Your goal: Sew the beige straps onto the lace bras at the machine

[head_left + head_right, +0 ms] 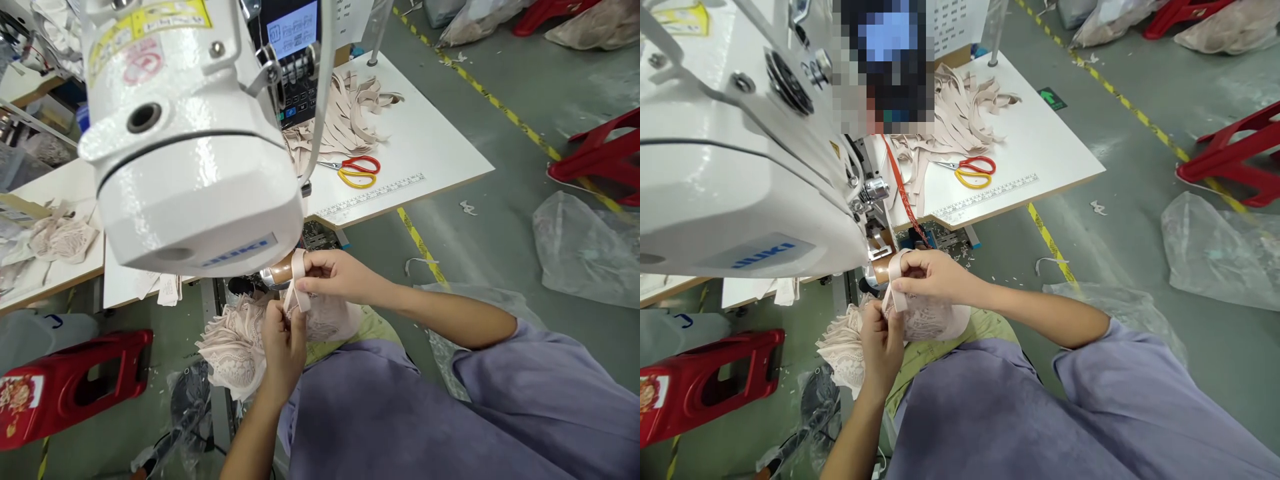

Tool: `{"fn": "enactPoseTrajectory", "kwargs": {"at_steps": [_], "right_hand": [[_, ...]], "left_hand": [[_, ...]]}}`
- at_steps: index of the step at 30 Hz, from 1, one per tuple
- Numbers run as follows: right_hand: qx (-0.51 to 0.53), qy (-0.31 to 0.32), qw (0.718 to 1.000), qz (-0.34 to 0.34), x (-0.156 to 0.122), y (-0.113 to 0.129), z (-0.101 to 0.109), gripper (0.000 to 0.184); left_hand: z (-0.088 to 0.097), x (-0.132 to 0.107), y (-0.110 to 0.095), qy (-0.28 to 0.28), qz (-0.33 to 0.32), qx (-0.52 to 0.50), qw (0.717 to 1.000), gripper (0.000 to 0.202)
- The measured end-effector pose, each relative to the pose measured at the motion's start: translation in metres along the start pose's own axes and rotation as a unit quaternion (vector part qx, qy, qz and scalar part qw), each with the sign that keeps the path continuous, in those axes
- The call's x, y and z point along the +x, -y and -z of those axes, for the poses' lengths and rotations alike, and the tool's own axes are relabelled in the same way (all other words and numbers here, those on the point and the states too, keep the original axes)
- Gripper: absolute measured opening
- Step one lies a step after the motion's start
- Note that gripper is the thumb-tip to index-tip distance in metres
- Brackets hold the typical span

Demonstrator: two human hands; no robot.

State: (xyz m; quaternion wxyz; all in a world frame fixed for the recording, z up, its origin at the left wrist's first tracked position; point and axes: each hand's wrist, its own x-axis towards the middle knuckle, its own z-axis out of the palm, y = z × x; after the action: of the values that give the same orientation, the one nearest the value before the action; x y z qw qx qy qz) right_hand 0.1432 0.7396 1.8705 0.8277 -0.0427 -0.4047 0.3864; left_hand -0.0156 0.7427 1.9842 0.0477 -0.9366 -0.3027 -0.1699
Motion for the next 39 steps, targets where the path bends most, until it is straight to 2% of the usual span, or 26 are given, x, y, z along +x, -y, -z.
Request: {"fn": "enactPoseTrajectory", "kwargs": {"at_steps": [2, 4, 6, 8, 10, 12, 15, 19, 27, 35, 39], "right_hand": [[-0.002, 0.006, 1.0, -0.006, 0.005, 0.002, 0.007, 0.024], [0.015, 0.009, 1.0, -0.021, 0.011, 0.002, 0.016, 0.026], [0.034, -0.001, 0.999, -0.038, 0.019, -0.001, 0.024, 0.028], [0.038, -0.02, 0.998, -0.041, 0.029, -0.006, 0.03, 0.03], [0.011, -0.033, 0.999, -0.03, 0.04, -0.008, 0.034, 0.029], [-0.042, -0.047, 0.998, -0.004, 0.05, -0.008, 0.034, 0.026], [-0.134, -0.087, 0.986, 0.057, 0.061, -0.003, 0.029, 0.019], [-0.197, -0.105, 0.968, 0.113, 0.069, 0.008, 0.021, 0.01], [-0.213, -0.075, 0.969, 0.098, 0.071, 0.013, 0.022, 0.004], [-0.208, -0.045, 0.973, 0.091, 0.083, 0.006, 0.027, 0.009], [-0.193, -0.043, 0.976, 0.087, 0.082, 0.012, 0.028, 0.012]], "left_hand": [[0.002, 0.005, 0.005, -0.025, -0.059, 0.033, 0.997, 0.018], [0.009, 0.013, 0.007, 0.004, -0.128, 0.067, 0.99, 0.026], [0.019, 0.022, 0.004, 0.055, -0.154, 0.095, 0.982, 0.028], [0.027, 0.031, -0.004, 0.077, -0.127, 0.097, 0.984, 0.028], [0.033, 0.038, -0.012, 0.079, -0.07, 0.087, 0.991, 0.029], [0.036, 0.042, -0.019, 0.084, -0.023, 0.079, 0.993, 0.029], [0.036, 0.044, -0.025, 0.089, 0.005, 0.063, 0.994, 0.029], [0.035, 0.043, -0.027, 0.089, 0.001, 0.066, 0.994, 0.029], [0.032, 0.047, -0.027, 0.084, -0.075, 0.113, 0.987, 0.03], [0.03, 0.057, -0.032, 0.034, -0.037, 0.081, 0.995, 0.024], [0.031, 0.059, -0.03, 0.042, -0.041, 0.08, 0.995, 0.026]]}}
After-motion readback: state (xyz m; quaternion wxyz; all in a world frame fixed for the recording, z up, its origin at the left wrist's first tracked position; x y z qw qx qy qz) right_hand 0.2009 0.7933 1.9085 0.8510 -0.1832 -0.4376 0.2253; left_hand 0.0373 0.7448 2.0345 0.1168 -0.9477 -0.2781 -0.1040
